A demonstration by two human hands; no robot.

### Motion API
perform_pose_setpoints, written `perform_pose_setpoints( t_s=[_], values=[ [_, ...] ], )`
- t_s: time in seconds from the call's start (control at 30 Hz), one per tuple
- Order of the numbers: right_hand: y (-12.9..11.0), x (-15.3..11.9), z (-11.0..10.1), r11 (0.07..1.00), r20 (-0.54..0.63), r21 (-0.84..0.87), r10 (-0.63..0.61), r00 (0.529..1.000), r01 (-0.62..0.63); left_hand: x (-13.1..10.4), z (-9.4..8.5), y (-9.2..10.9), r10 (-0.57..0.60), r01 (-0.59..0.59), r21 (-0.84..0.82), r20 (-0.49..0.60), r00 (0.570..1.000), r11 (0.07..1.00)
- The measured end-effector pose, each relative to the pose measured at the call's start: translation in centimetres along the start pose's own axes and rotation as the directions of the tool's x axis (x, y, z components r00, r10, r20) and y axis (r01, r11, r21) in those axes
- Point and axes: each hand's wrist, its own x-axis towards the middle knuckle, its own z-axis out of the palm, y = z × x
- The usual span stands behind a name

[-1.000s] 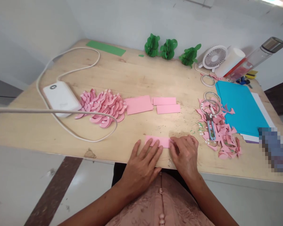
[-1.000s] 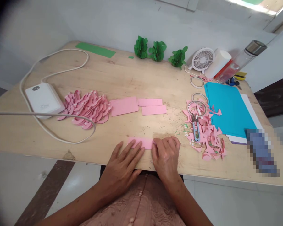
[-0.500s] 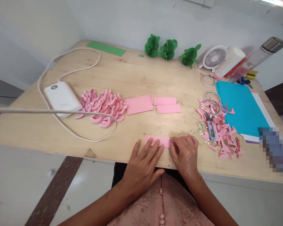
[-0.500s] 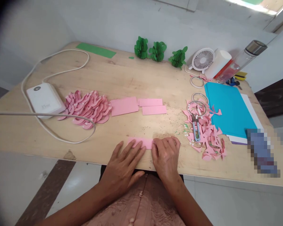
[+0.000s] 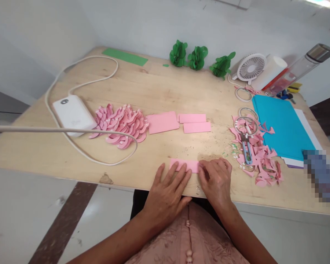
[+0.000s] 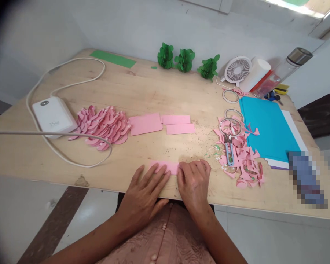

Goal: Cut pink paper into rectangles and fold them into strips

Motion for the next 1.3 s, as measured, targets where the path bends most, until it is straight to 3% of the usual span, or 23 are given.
perform_pose_setpoints(
  t_s=[1.3],
  values=[
    [0.15,-0.1,0.15,0.999,-0.042,-0.044,-0.034,0.999,0.032,-0.04,0.02,0.13,0.022,-0.022,0.048,0.008,1.0,0.999]
  ],
)
